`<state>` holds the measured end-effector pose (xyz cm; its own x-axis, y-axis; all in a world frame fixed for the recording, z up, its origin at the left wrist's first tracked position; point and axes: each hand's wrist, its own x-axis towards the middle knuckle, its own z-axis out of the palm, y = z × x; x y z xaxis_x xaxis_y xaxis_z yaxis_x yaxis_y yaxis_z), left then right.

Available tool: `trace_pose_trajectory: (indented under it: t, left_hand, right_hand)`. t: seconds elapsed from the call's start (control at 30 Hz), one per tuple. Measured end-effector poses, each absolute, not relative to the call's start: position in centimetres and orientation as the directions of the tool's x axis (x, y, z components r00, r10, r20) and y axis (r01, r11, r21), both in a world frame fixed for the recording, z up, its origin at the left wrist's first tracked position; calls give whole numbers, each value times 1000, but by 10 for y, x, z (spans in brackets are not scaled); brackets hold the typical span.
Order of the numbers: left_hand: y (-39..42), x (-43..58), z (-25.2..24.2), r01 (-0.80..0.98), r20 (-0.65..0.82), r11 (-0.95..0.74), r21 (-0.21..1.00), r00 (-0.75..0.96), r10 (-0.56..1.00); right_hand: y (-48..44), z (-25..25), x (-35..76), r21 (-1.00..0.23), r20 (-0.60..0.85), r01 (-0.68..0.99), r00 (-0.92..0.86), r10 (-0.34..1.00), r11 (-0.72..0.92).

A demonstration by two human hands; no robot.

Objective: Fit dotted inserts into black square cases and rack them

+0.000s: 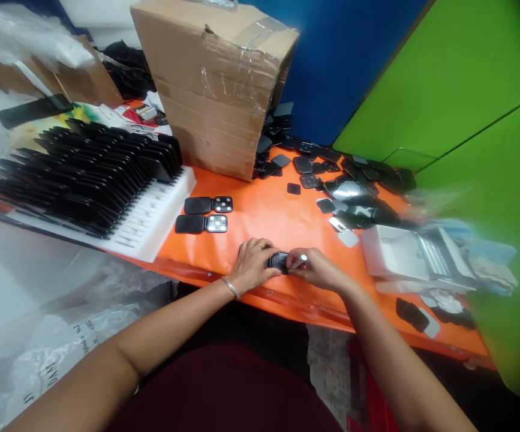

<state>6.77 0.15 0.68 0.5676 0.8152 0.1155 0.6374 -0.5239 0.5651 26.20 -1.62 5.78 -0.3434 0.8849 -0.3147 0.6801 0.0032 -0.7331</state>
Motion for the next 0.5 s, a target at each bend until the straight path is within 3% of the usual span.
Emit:
trace_pose_trajectory:
  t: [0.17,0.37,0.5]
  left_hand:
    - [-2,65,6,626,149,-548,555,574,806]
    - [-6,61,-1,424,281,-793,437,774,568]
    - [-7,60,-4,424,281,-822,381,794,540]
  right_hand:
    - [-12,53,266,-757,-339,653,-371,865,-16]
    - [-16,55,264,-771,-342,635,-351,872,-47]
    - [-18,54,265,-779,-312,626,-344,886,-31]
